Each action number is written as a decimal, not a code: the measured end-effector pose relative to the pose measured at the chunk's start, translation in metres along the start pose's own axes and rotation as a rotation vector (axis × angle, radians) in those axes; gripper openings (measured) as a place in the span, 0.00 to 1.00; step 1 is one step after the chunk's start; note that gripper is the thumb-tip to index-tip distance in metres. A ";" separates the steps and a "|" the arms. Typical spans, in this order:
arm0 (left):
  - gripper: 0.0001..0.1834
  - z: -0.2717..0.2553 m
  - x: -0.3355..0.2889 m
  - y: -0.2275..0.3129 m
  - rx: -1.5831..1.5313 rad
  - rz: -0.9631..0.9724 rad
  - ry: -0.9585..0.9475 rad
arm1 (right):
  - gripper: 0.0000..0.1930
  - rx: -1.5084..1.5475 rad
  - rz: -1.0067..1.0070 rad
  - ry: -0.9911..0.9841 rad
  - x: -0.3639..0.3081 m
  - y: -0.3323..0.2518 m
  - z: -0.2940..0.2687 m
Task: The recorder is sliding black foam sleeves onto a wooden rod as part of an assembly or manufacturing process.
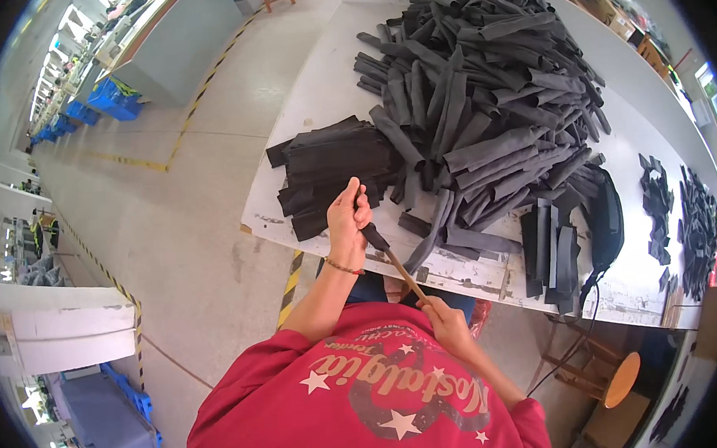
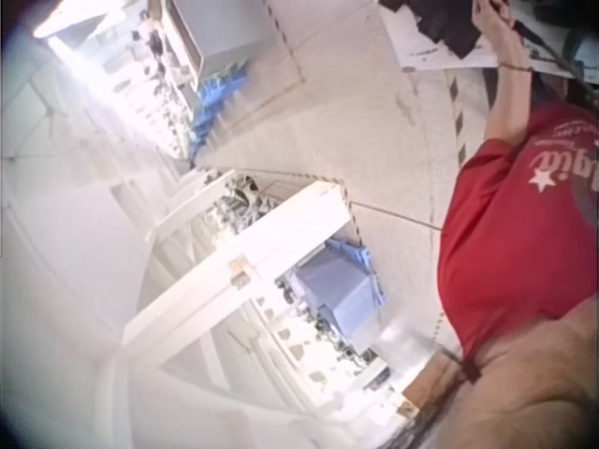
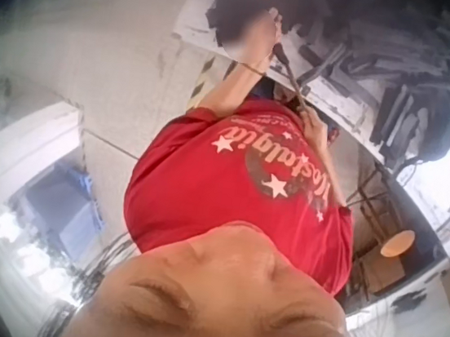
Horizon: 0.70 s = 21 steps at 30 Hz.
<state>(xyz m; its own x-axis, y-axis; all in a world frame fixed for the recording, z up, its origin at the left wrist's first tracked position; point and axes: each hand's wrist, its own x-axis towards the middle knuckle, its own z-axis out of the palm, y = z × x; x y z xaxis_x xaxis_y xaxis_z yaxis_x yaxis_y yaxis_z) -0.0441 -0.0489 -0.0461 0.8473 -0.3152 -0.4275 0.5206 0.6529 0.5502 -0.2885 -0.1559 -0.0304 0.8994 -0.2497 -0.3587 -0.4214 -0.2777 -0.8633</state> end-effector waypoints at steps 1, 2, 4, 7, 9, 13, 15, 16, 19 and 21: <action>0.17 0.002 0.001 0.000 0.054 -0.009 -0.015 | 0.09 -0.009 0.004 0.001 -0.002 -0.002 -0.003; 0.17 0.003 0.005 0.005 0.054 -0.012 -0.016 | 0.10 -0.017 0.007 0.001 -0.004 -0.001 -0.005; 0.23 0.002 0.015 0.019 0.143 0.200 -0.058 | 0.10 0.034 -0.007 0.012 -0.002 0.003 0.001; 0.31 0.015 -0.009 0.013 -0.095 0.091 -0.105 | 0.10 0.125 -0.035 0.058 0.012 -0.001 0.003; 0.32 0.014 -0.031 0.000 -0.116 -0.203 -0.206 | 0.10 0.183 -0.022 0.073 0.018 -0.005 0.007; 0.19 -0.010 0.005 0.030 0.031 0.190 -0.106 | 0.09 0.083 -0.051 -0.022 0.005 0.006 0.013; 0.18 -0.028 0.044 0.098 -0.174 0.401 -0.101 | 0.10 0.037 -0.122 -0.104 -0.023 0.043 -0.002; 0.18 -0.037 0.055 0.127 -0.187 0.440 -0.102 | 0.10 -0.006 -0.200 -0.187 -0.028 0.054 -0.013; 0.16 0.007 0.047 0.103 -0.203 0.149 -0.109 | 0.10 0.081 0.218 -0.050 -0.016 0.032 -0.043; 0.16 0.016 0.042 0.078 -0.281 0.016 -0.132 | 0.10 0.059 0.039 0.093 0.011 -0.012 -0.041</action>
<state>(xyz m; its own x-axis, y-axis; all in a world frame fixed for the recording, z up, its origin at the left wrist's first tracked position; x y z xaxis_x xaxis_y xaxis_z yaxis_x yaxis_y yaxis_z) 0.0339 -0.0220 -0.0097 0.8712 -0.3780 -0.3131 0.4729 0.8175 0.3288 -0.2787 -0.1933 -0.0095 0.8668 -0.3447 -0.3604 -0.4458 -0.2117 -0.8697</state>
